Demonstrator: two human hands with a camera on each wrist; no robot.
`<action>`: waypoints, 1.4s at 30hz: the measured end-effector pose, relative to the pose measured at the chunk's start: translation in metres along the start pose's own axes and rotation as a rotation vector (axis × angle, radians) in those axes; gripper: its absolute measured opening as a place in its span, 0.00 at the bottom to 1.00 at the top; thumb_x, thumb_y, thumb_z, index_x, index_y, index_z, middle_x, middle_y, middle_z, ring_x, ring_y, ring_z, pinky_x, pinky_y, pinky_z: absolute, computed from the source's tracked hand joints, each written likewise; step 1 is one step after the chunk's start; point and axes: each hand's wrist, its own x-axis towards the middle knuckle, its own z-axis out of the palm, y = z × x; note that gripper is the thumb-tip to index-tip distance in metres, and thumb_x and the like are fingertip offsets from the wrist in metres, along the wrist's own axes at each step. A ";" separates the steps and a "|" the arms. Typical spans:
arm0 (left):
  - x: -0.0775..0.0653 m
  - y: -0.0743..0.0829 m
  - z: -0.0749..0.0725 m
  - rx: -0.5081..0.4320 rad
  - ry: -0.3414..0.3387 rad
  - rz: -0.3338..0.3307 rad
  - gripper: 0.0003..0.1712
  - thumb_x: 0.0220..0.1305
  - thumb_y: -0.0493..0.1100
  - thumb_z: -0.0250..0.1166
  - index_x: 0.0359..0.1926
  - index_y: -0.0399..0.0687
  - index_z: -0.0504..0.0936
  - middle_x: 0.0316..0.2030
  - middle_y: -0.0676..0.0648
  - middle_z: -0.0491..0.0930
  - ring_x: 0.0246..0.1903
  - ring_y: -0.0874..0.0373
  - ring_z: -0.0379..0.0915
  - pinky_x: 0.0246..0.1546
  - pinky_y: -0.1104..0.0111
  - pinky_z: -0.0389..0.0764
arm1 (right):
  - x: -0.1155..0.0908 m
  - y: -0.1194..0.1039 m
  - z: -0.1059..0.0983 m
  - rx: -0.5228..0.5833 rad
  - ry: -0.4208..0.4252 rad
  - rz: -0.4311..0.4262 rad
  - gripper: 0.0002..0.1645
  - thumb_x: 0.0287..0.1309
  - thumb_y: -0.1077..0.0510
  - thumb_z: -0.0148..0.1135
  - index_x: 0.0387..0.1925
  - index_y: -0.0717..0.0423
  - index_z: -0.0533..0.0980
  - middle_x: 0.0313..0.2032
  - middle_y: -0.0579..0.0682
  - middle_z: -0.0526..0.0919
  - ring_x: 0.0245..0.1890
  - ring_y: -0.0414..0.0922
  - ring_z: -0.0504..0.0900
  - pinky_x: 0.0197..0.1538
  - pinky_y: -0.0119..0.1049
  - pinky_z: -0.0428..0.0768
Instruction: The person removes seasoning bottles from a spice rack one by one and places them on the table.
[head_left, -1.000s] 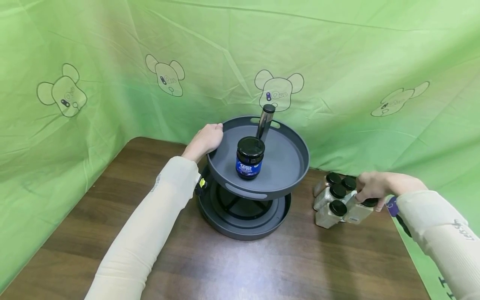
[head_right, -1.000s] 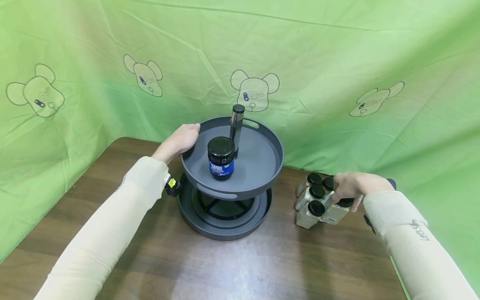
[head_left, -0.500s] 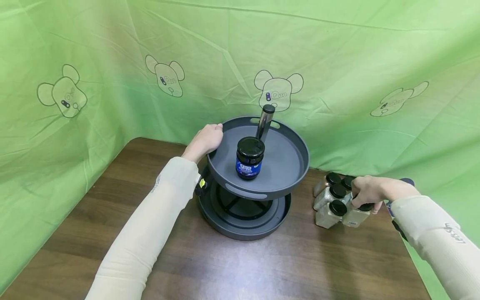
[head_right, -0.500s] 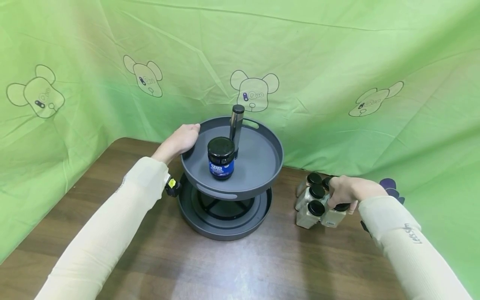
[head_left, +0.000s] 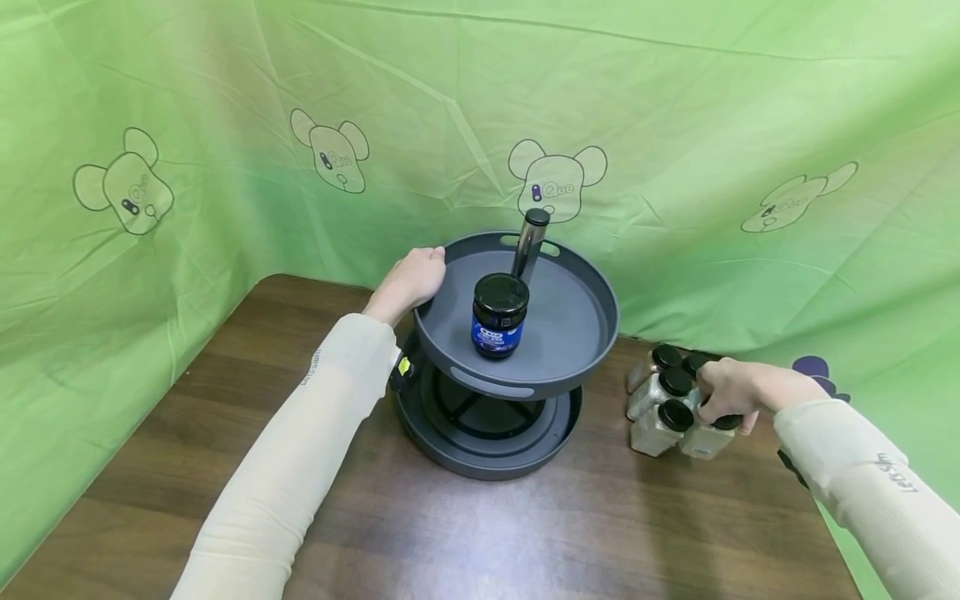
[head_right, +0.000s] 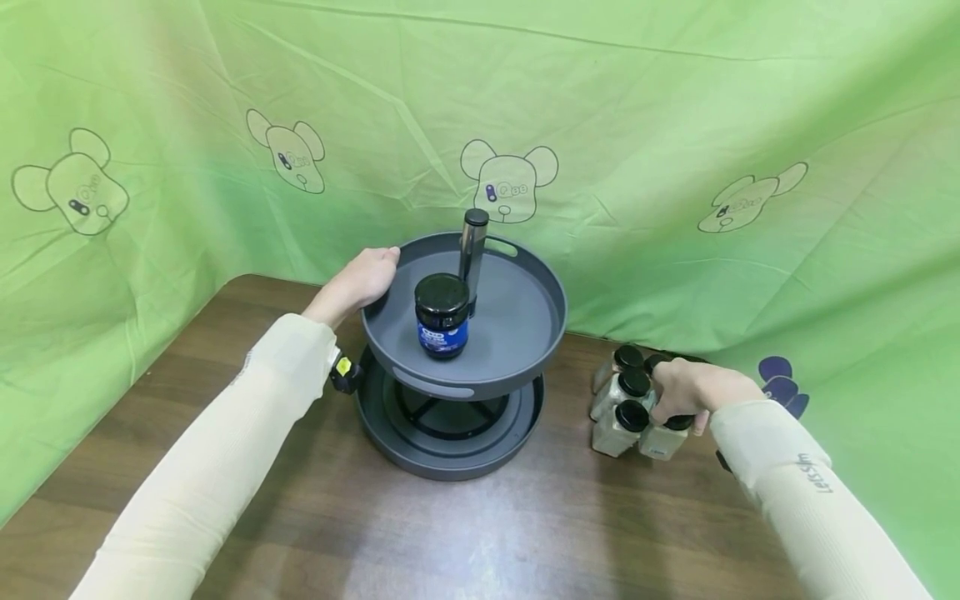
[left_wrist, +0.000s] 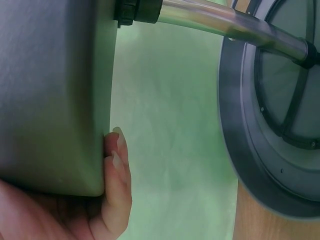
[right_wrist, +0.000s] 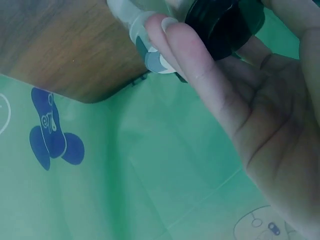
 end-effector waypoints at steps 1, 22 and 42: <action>0.000 0.000 0.000 -0.003 -0.001 -0.002 0.33 0.77 0.59 0.28 0.75 0.55 0.59 0.76 0.48 0.55 0.75 0.44 0.50 0.74 0.51 0.57 | 0.000 -0.001 0.001 0.001 -0.007 0.002 0.09 0.48 0.62 0.65 0.28 0.62 0.72 0.28 0.55 0.76 0.20 0.45 0.83 0.24 0.39 0.85; 0.002 0.000 0.001 -0.010 0.006 -0.009 0.34 0.77 0.60 0.28 0.75 0.54 0.59 0.76 0.48 0.56 0.75 0.44 0.52 0.73 0.51 0.60 | 0.006 -0.001 0.007 -0.103 0.014 -0.021 0.10 0.47 0.60 0.69 0.26 0.60 0.75 0.28 0.53 0.75 0.20 0.45 0.82 0.23 0.36 0.84; 0.002 -0.002 0.003 -0.006 0.026 0.001 0.32 0.78 0.59 0.29 0.74 0.55 0.62 0.75 0.47 0.59 0.74 0.44 0.55 0.72 0.51 0.60 | 0.009 -0.004 0.015 -0.200 0.018 -0.006 0.16 0.47 0.58 0.71 0.19 0.56 0.70 0.24 0.52 0.75 0.13 0.47 0.83 0.20 0.38 0.82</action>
